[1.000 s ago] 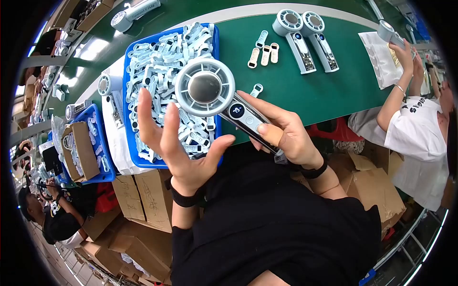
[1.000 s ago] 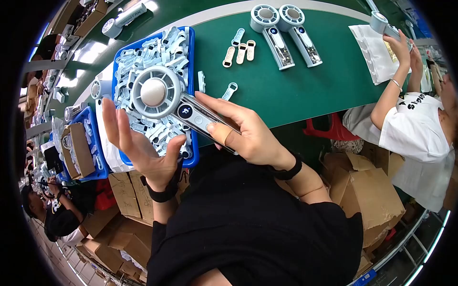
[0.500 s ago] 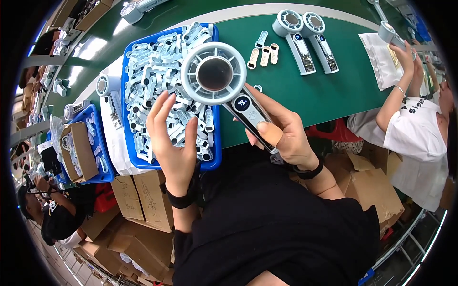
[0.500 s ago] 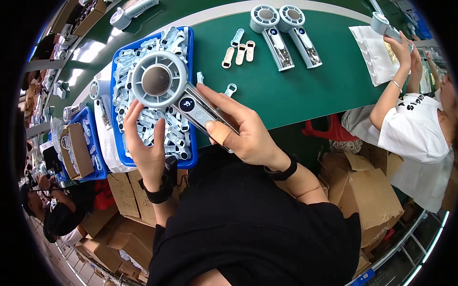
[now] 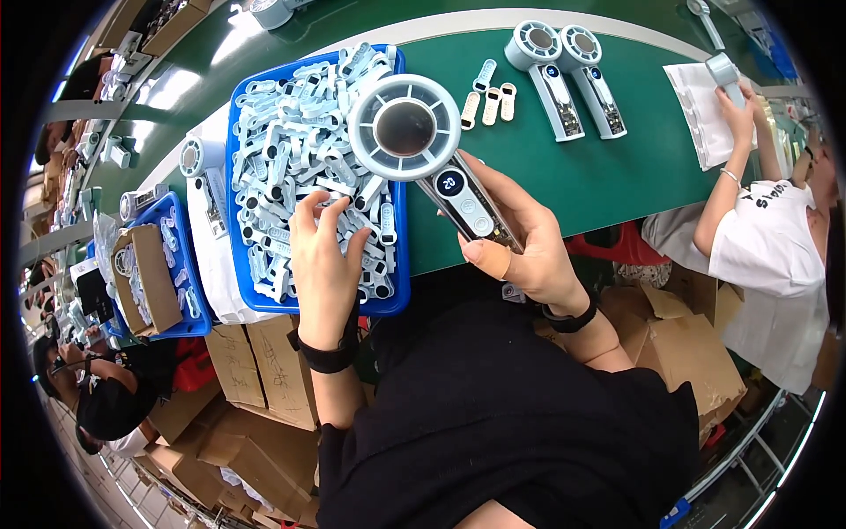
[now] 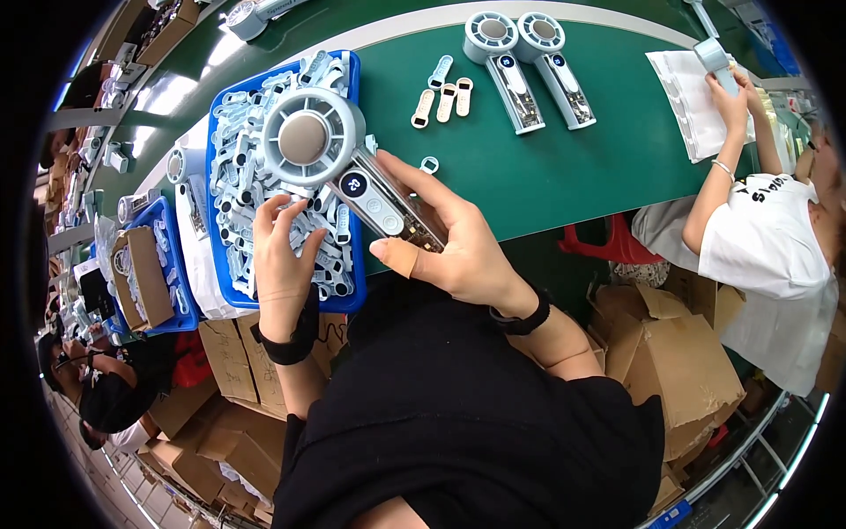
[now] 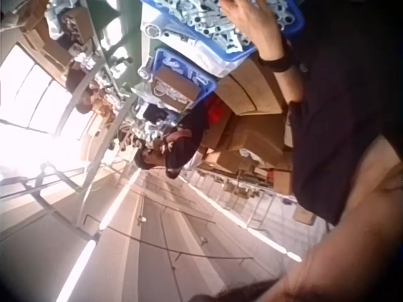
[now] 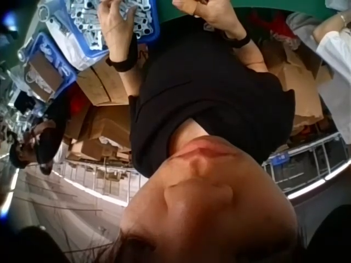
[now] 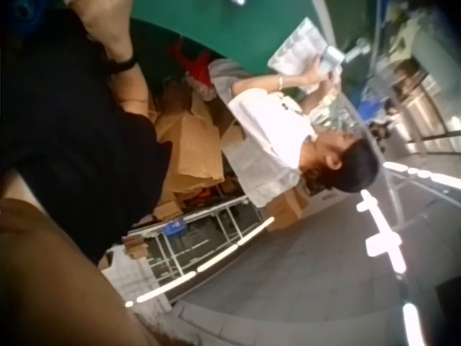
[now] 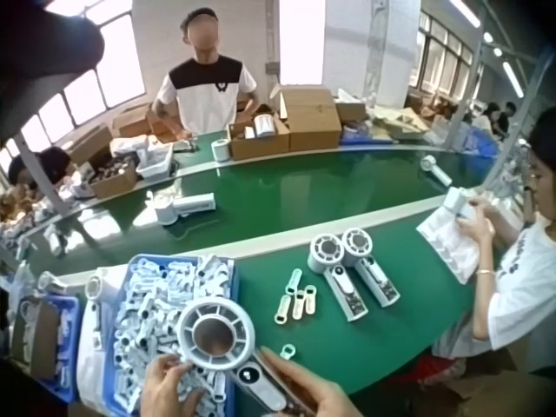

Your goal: The person picks up a handheld fan and a plastic component, fits the component onto the fan, and presses a button on the handle. After checking the digital display, the person places the fan on the table and repeats the process.

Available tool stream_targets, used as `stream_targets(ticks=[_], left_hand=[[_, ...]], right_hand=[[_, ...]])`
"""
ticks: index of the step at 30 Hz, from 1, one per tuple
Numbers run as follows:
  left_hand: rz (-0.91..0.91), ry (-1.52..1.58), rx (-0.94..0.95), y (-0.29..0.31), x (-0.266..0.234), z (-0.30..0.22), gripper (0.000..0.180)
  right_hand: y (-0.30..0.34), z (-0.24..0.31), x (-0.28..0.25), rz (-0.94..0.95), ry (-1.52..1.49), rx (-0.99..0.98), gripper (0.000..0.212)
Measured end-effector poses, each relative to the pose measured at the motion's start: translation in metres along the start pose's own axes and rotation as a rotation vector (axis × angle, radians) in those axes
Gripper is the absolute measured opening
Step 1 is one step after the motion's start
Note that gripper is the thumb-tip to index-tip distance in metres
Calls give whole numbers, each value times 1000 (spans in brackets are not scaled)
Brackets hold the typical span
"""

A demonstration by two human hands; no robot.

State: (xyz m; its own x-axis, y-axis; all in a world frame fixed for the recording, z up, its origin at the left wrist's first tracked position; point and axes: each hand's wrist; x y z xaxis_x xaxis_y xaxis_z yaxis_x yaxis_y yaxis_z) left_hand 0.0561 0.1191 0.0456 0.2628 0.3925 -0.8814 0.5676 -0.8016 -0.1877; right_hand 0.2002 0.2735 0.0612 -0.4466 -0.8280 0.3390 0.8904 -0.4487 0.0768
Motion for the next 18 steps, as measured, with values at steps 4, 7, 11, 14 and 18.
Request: stream_targets(ticks=[4, 7, 11, 14, 18], left_hand=[[41, 33, -129, 3, 0, 4, 36], [79, 49, -211, 6, -2, 5, 37], [115, 40, -277, 6, -4, 3, 37], [112, 106, -330, 0, 0, 7, 36], [47, 41, -196, 4, 5, 22, 33]], right_hand=[[-7, 12, -31, -35, 53, 80, 60], [-19, 29, -80, -216, 49, 2, 50], [-43, 45, -160, -578, 390, -141, 39], [-48, 51, -224, -629, 546, -83, 33], [-63, 31, -249, -569, 642, 134, 32]])
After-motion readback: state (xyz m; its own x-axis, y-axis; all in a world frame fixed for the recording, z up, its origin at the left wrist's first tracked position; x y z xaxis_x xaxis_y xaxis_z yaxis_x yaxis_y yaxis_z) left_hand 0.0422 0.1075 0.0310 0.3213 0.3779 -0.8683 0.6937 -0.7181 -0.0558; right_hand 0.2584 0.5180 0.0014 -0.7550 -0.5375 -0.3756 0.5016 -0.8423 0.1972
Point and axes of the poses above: each hand's wrist, its own y-axis away from the middle knuckle, its own x-axis out of the palm, z = x × y, and after that the axes turned 6 degrees about x, right-handed
